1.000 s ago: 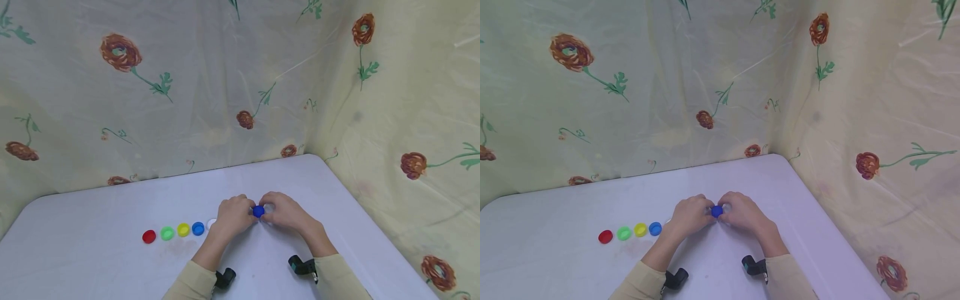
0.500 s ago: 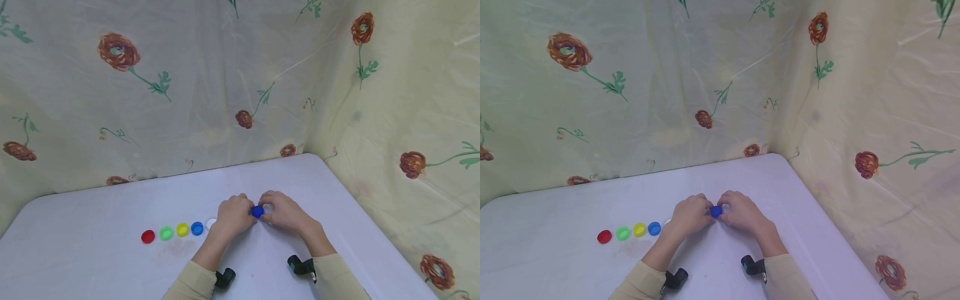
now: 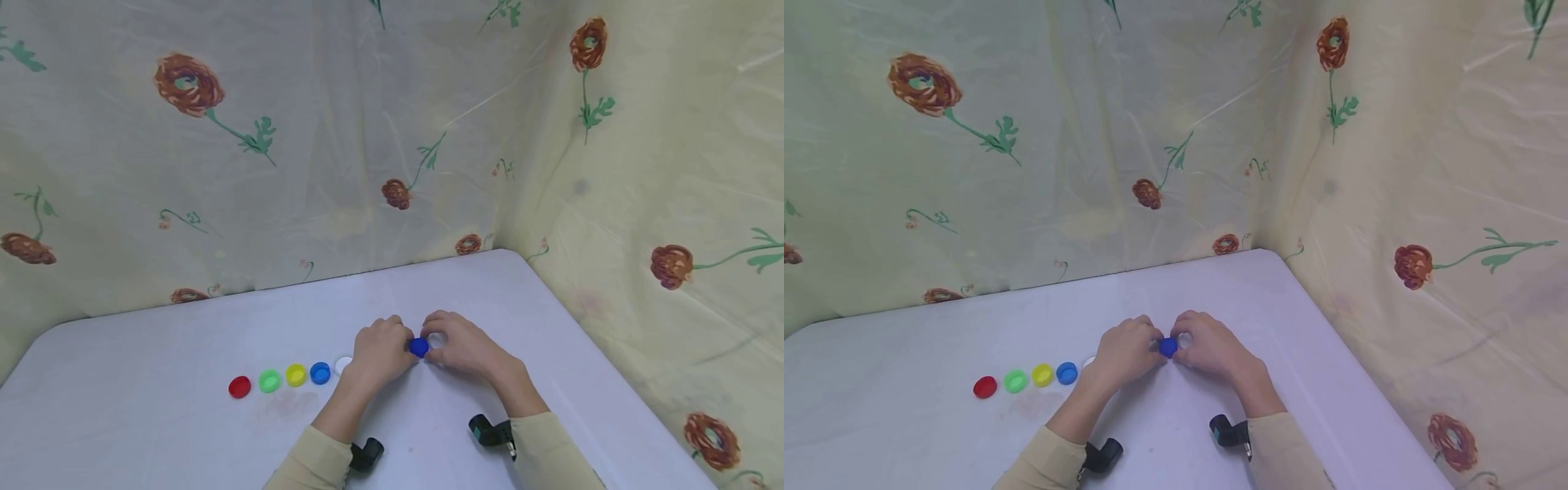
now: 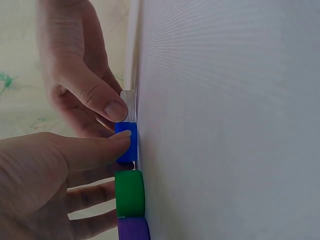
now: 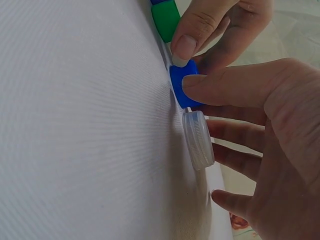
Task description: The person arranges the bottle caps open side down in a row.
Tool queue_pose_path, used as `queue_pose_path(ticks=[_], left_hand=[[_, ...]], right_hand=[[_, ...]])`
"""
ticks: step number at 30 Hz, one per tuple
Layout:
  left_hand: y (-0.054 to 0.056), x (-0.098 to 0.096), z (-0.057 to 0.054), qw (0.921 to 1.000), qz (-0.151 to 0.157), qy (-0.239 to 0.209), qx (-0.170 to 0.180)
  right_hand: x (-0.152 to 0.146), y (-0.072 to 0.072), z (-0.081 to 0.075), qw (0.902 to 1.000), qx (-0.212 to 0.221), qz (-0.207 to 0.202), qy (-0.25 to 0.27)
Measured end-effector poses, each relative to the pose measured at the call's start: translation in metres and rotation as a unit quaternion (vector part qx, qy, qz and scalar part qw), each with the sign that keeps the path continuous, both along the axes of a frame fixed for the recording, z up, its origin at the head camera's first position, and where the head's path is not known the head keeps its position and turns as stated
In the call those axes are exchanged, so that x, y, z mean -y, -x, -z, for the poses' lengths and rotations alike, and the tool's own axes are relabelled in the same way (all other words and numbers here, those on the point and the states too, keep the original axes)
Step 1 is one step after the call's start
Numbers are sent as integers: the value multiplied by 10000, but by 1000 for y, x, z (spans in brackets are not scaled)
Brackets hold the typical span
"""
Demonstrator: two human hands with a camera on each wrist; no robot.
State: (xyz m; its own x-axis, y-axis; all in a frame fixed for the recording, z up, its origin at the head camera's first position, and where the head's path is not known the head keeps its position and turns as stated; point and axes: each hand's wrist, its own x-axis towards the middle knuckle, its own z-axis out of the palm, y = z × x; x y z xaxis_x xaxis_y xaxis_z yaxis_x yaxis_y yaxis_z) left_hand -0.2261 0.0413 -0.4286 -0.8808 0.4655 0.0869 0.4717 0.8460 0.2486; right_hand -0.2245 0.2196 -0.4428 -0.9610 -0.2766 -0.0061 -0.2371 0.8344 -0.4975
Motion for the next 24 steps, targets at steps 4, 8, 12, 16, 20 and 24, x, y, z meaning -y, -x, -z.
queue_pose_path(ticks=[4, 8, 12, 16, 20, 24], left_hand=[[0, 1, 0, 10000, 2, 3, 6], [-1, 1, 0, 10000, 13, -14, 12], [-2, 2, -1, 10000, 22, -42, 21], [-2, 4, -1, 10000, 10, -68, 65], [-2, 6, -1, 9999, -18, -91, 134], [-2, 8, 0, 9996, -71, -110, 234]], right_hand=[[1, 0, -1, 10000, 1, 4, -31], [1, -1, -2, 10000, -44, -44, -46], [2, -2, -3, 10000, -67, -71, 0], [3, -3, -3, 9999, -52, -43, 98], [4, -4, -2, 9998, -9, -13, 195], [4, -5, -1, 9998, 21, -17, 206]])
